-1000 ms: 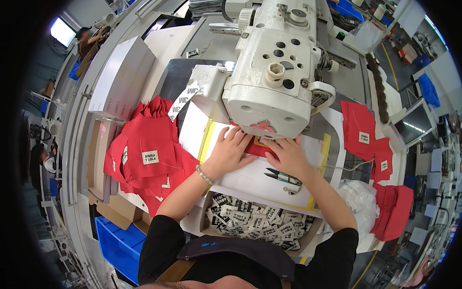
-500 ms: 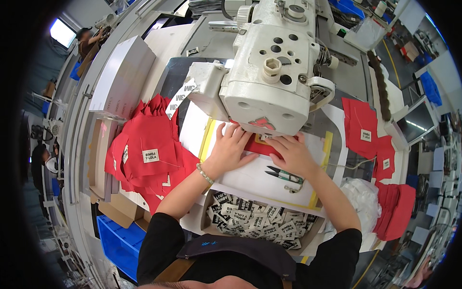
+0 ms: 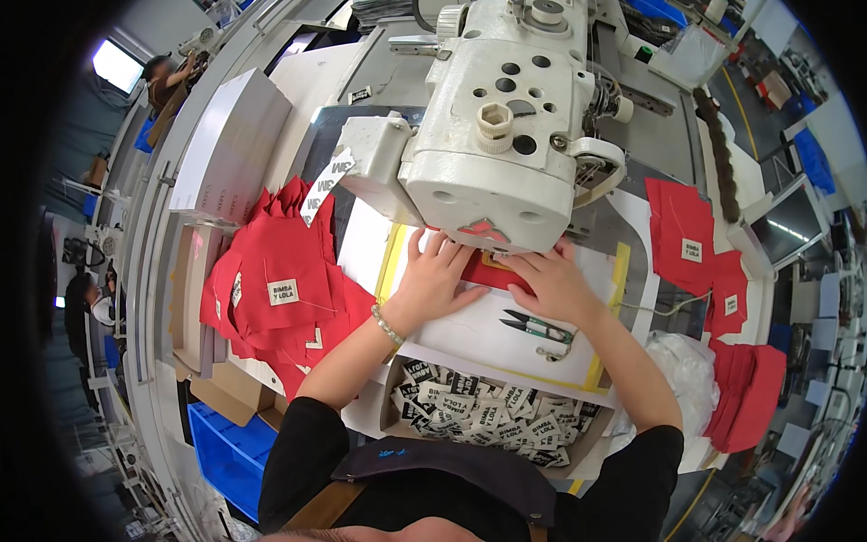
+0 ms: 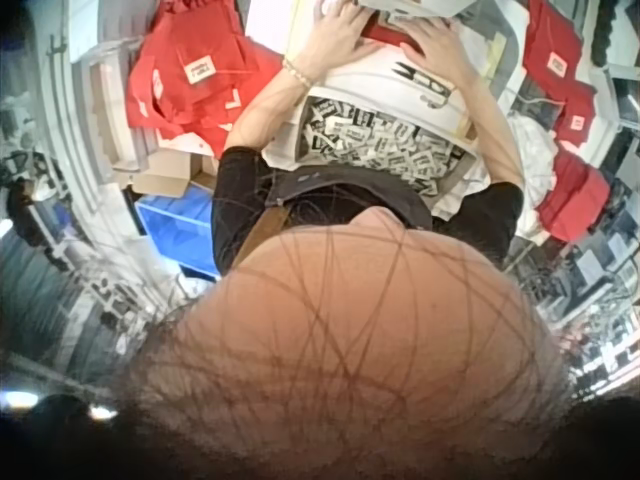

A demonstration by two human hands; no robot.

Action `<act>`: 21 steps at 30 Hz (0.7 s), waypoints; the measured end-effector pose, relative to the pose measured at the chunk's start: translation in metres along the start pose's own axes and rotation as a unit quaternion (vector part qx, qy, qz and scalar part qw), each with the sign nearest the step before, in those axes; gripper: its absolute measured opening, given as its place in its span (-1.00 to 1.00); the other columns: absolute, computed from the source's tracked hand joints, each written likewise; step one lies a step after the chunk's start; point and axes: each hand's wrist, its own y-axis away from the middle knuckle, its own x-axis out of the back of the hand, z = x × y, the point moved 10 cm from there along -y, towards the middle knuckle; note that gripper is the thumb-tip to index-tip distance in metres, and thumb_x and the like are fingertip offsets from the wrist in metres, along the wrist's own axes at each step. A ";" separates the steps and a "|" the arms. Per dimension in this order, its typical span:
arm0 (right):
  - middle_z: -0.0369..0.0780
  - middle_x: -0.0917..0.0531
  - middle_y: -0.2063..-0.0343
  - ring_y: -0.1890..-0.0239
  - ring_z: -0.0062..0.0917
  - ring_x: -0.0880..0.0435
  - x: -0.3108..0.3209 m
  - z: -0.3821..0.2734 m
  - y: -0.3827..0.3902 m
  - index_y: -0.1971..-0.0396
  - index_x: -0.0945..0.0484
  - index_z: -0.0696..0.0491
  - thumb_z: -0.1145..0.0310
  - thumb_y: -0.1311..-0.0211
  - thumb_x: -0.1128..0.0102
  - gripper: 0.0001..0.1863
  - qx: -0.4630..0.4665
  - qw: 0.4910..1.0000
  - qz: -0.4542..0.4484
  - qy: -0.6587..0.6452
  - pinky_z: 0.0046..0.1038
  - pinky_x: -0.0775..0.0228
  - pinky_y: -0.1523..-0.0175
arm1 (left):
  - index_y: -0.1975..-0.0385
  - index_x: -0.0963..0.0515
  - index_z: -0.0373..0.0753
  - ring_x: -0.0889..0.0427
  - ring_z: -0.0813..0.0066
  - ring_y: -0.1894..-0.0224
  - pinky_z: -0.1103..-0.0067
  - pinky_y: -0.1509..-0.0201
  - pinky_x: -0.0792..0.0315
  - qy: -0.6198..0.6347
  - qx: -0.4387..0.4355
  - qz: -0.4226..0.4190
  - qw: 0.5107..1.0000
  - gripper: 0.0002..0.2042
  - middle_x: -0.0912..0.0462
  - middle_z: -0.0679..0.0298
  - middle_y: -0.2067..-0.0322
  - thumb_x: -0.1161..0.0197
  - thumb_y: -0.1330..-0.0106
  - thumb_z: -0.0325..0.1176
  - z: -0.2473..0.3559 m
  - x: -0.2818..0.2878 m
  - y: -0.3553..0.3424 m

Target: The person sews white rectangular labels onto red fabric pieces using an industrial sewing machine. They pick up a label, place it on a red fabric piece, and guide the fabric under the needle to stitch the label in place. After sewing, they cut the thread and move the finished piece to a stack on the right.

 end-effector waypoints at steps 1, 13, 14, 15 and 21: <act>-0.26 -0.64 0.11 -0.01 -0.34 -0.51 -0.001 0.002 0.000 -0.13 -0.49 -0.16 0.19 -0.12 -0.20 -0.49 -0.002 1.000 -0.006 -0.004 -0.24 -0.15 -0.21 | -0.13 -0.40 -0.35 -0.31 0.18 -0.19 -0.01 -0.29 -0.04 0.000 -0.001 0.002 1.000 -0.31 -0.42 0.14 -0.07 -0.23 -0.15 0.12 0.001 0.001 -0.001; -0.29 -0.66 0.15 0.04 -0.40 -0.58 0.003 0.002 0.004 -0.05 -0.56 -0.14 0.23 -0.07 -0.26 -0.54 0.002 0.999 0.034 0.000 -0.32 -0.27 -0.14 | -0.11 -0.42 -0.32 -0.34 0.23 -0.15 0.00 -0.28 -0.04 -0.009 0.002 0.005 1.000 -0.33 -0.45 0.18 -0.03 -0.23 -0.15 0.11 0.001 0.002 -0.001; -0.29 -0.67 0.16 0.05 -0.40 -0.58 0.004 0.002 0.004 -0.05 -0.56 -0.14 0.22 -0.07 -0.26 -0.54 0.006 0.999 0.036 0.003 -0.34 -0.28 -0.13 | -0.11 -0.42 -0.32 -0.35 0.23 -0.14 0.00 -0.28 -0.05 -0.009 0.001 0.007 1.000 -0.33 -0.45 0.18 -0.03 -0.23 -0.15 0.11 0.001 0.001 -0.002; -0.29 -0.67 0.16 0.06 -0.40 -0.59 0.004 0.002 0.004 -0.05 -0.56 -0.14 0.23 -0.07 -0.26 -0.54 0.006 0.999 0.035 0.002 -0.34 -0.30 -0.12 | -0.11 -0.42 -0.32 -0.35 0.23 -0.14 0.00 -0.28 -0.05 -0.010 0.001 0.008 1.000 -0.33 -0.45 0.18 -0.03 -0.23 -0.14 0.11 0.001 0.002 -0.002; -0.26 -0.67 0.17 0.11 -0.36 -0.62 0.006 0.001 0.002 -0.04 -0.56 -0.12 0.25 -0.07 -0.26 -0.55 0.006 0.999 0.036 -0.013 -0.33 -0.40 -0.06 | -0.11 -0.43 -0.27 -0.32 0.24 -0.16 0.09 -0.30 0.02 -0.005 0.006 0.012 1.000 -0.34 -0.45 0.22 -0.05 -0.28 -0.10 0.09 0.001 0.003 -0.002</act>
